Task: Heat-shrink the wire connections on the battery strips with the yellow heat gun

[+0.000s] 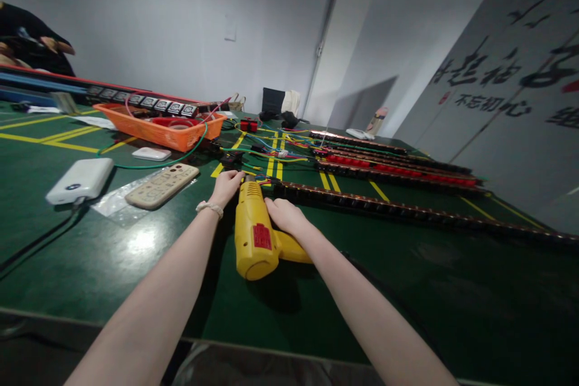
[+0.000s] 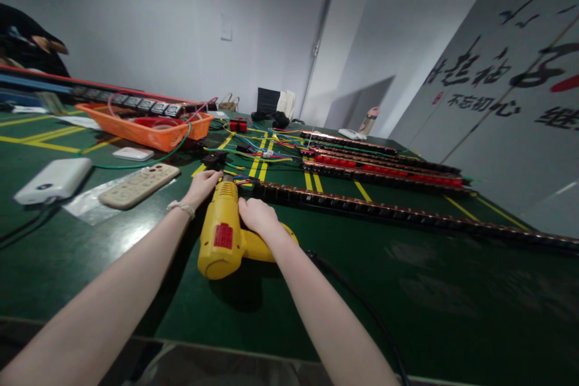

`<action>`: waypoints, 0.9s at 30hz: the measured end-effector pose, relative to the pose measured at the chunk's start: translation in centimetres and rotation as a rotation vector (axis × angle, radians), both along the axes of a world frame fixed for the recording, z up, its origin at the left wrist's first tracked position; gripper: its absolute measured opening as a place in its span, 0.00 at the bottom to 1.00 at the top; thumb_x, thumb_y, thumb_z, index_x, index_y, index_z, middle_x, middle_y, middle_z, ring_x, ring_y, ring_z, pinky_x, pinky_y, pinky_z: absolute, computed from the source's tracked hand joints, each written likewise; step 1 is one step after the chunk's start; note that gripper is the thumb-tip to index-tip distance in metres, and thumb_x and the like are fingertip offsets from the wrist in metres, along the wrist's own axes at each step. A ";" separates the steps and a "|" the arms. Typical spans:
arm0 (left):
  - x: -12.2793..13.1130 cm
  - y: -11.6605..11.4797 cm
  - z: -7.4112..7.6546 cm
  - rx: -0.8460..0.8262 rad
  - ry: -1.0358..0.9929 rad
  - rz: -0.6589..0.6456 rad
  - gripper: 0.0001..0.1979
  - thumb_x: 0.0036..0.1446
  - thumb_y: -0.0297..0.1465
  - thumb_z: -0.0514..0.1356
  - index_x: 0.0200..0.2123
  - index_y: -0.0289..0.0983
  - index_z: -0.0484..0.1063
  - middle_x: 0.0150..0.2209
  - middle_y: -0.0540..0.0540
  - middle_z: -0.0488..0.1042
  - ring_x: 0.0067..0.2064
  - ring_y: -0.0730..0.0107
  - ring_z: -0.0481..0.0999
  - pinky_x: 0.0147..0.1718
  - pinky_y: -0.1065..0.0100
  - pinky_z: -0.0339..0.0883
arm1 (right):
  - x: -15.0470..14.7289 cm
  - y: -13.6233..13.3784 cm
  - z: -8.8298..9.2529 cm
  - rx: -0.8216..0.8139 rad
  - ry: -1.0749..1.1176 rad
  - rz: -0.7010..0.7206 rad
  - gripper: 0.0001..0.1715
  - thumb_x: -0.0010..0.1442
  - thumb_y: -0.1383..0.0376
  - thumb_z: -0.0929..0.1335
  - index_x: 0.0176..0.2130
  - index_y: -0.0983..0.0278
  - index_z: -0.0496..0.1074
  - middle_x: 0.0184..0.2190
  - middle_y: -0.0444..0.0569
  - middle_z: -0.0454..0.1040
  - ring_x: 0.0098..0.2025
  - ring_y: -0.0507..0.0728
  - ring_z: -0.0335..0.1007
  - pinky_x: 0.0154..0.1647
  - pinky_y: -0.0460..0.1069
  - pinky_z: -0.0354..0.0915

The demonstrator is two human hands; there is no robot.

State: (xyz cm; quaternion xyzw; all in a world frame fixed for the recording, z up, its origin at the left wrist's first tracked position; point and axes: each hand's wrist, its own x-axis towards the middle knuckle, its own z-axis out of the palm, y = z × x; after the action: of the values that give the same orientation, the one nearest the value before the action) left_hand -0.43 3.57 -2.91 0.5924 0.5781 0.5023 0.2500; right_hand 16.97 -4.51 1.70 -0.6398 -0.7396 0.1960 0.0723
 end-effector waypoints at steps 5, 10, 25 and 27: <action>0.0 -0.4 0.5 0.048 0.066 0.020 0.20 0.49 0.43 0.52 0.15 0.35 0.58 0.14 0.53 0.57 0.20 0.77 0.55 0.20 0.73 0.46 | 0.2 -0.3 0.3 0.009 0.006 0.021 0.35 0.62 0.50 0.49 0.43 0.69 0.72 0.44 0.60 0.71 0.47 0.63 0.67 0.45 0.53 0.60; 0.2 -0.7 0.8 0.076 0.034 0.051 0.19 0.49 0.42 0.52 0.15 0.35 0.62 0.16 0.51 0.64 0.21 0.76 0.62 0.21 0.73 0.51 | 1.0 -0.7 0.5 0.008 -0.004 -0.012 0.36 0.62 0.50 0.48 0.43 0.68 0.72 0.44 0.60 0.71 0.46 0.64 0.67 0.43 0.54 0.61; 0.4 -0.6 0.6 0.097 -0.087 0.060 0.17 0.48 0.38 0.52 0.14 0.35 0.62 0.15 0.51 0.65 0.21 0.75 0.65 0.23 0.74 0.55 | 3.7 -2.6 1.3 0.036 -0.047 -0.036 0.34 0.63 0.51 0.48 0.44 0.65 0.71 0.43 0.58 0.71 0.46 0.63 0.67 0.41 0.53 0.59; 0.4 -0.6 0.6 0.100 -0.081 0.061 0.17 0.48 0.37 0.52 0.13 0.35 0.62 0.15 0.50 0.65 0.21 0.75 0.65 0.23 0.74 0.55 | 3.8 -2.4 1.0 0.053 -0.067 -0.023 0.33 0.63 0.52 0.48 0.45 0.64 0.70 0.43 0.57 0.71 0.45 0.62 0.67 0.42 0.53 0.59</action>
State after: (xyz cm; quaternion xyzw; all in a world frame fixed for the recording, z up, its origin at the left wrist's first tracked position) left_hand 0.00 2.94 -2.28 0.5655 0.5595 0.5614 0.2279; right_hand 20.73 -6.93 2.65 -0.6522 -0.7393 0.1541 0.0667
